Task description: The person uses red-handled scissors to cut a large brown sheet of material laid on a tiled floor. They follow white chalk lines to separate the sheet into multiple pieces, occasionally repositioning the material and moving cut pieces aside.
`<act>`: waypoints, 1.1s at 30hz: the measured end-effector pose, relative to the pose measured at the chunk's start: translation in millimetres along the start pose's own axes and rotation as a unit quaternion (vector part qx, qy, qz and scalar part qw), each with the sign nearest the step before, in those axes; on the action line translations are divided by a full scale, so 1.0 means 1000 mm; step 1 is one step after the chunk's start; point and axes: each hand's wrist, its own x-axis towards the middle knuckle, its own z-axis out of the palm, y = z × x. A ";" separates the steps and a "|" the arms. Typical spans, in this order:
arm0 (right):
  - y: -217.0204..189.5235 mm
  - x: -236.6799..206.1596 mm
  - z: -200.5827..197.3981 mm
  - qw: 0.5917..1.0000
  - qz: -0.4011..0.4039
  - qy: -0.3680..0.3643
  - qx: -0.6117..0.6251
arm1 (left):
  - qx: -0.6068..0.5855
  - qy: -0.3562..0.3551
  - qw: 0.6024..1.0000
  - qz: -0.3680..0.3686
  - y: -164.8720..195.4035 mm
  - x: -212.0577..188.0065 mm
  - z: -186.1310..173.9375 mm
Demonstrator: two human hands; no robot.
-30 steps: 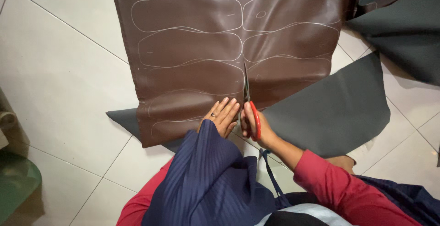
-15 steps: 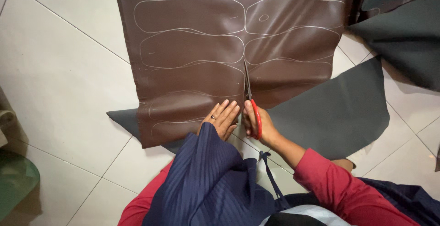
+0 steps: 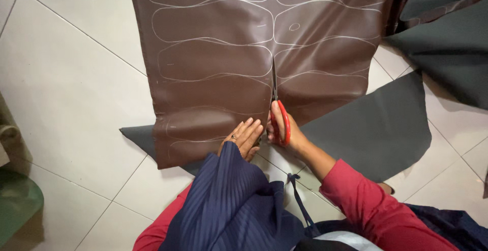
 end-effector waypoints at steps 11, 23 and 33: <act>-0.008 -0.005 0.010 0.996 -0.046 0.045 -0.061 | 0.020 0.008 1.000 0.004 0.000 0.002 0.000; 0.001 0.002 0.012 0.990 -0.074 0.077 -0.088 | 0.005 0.009 1.000 0.007 -0.001 0.001 0.001; -0.018 0.027 0.006 0.996 -0.084 0.032 -0.005 | -0.014 0.033 0.999 0.018 -0.007 -0.001 0.005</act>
